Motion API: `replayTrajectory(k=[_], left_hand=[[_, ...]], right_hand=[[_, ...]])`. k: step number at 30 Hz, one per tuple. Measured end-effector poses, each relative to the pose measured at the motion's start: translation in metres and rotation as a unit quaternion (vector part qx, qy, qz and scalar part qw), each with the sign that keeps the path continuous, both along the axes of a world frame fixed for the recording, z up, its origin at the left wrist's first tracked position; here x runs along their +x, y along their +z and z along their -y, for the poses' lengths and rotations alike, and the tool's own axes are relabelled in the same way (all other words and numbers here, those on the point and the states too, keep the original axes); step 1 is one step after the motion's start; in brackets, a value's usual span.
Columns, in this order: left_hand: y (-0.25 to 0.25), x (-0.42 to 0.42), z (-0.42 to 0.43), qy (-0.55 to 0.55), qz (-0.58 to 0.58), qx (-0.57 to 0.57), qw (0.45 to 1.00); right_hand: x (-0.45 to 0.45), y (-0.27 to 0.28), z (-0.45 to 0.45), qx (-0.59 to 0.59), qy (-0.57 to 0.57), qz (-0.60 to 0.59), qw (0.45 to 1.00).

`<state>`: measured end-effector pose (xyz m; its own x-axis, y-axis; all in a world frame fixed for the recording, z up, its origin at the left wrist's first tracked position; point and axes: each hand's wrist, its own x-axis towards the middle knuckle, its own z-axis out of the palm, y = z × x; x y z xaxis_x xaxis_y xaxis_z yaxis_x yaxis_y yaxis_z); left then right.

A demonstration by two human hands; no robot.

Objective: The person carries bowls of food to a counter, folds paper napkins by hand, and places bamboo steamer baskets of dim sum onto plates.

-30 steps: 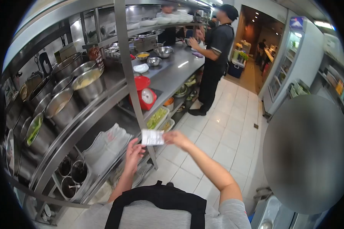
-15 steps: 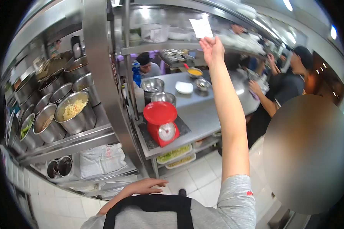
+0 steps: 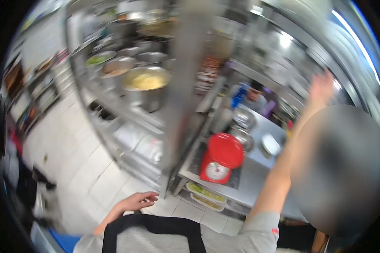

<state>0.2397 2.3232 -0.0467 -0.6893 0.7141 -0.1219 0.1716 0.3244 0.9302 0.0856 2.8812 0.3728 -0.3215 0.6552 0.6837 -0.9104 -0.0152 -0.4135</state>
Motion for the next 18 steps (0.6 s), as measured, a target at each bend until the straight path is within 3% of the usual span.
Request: replayTrajectory(k=[1, 3, 4, 7, 8, 9, 10, 11, 12, 13, 15, 17, 18], left_hand=[[-0.002, 0.005, 0.01, 0.008, -0.025, -0.011, 1.0], [0.001, 0.015, 0.032, 0.023, -0.033, 0.004, 0.999], [0.0, 0.021, 0.043, 0.039, -0.042, 0.001, 0.998], [0.0, 0.04, 0.082, 0.101, -0.039, -0.003, 0.994], [-0.002, 0.046, 0.101, 0.09, -0.039, -0.013, 0.995], [-0.008, 0.055, 0.121, 0.114, -0.035, -0.015, 0.993], [-0.014, 0.064, 0.142, 0.131, -0.039, -0.015, 0.991], [-0.019, 0.072, 0.165, 0.141, -0.043, -0.017, 0.989], [-0.024, 0.079, 0.195, 0.146, -0.037, -0.025, 0.988], [-0.03, 0.088, 0.223, 0.149, -0.012, -0.073, 0.986], [-0.035, 0.113, 0.273, 0.147, 0.016, -0.128, 0.981], [-0.037, 0.135, 0.316, 0.185, 0.113, -0.087, 0.972], [-0.042, 0.14, 0.333, 0.185, 0.113, -0.094, 0.972]], right_hand=[[0.017, -0.011, 0.008, 0.003, 0.087, -0.006, 0.996], [0.043, -0.038, 0.075, 0.067, 0.075, -0.06, 0.993], [0.077, -0.052, 0.169, 0.09, 0.031, -0.053, 0.994], [0.124, -0.103, 0.282, 0.187, 0.018, 0.009, 0.982], [0.113, -0.139, 0.235, 0.309, 0.176, 0.008, 0.935], [0.129, -0.16, 0.278, 0.493, 0.126, -0.023, 0.861], [0.145, -0.167, 0.342, 0.577, 0.278, -0.029, 0.767], [0.158, -0.158, 0.386, 0.707, 0.319, 0.078, 0.626], [0.16, -0.165, 0.429, 0.724, 0.383, 0.232, 0.526], [0.134, -0.214, 0.44, 0.68, 0.471, 0.259, 0.499], [0.124, -0.281, 0.503, 0.585, 0.482, 0.387, 0.525], [0.114, -0.328, 0.56, 0.653, 0.446, 0.361, 0.494], [0.113, -0.329, 0.593, 0.715, 0.44, 0.316, 0.441]])
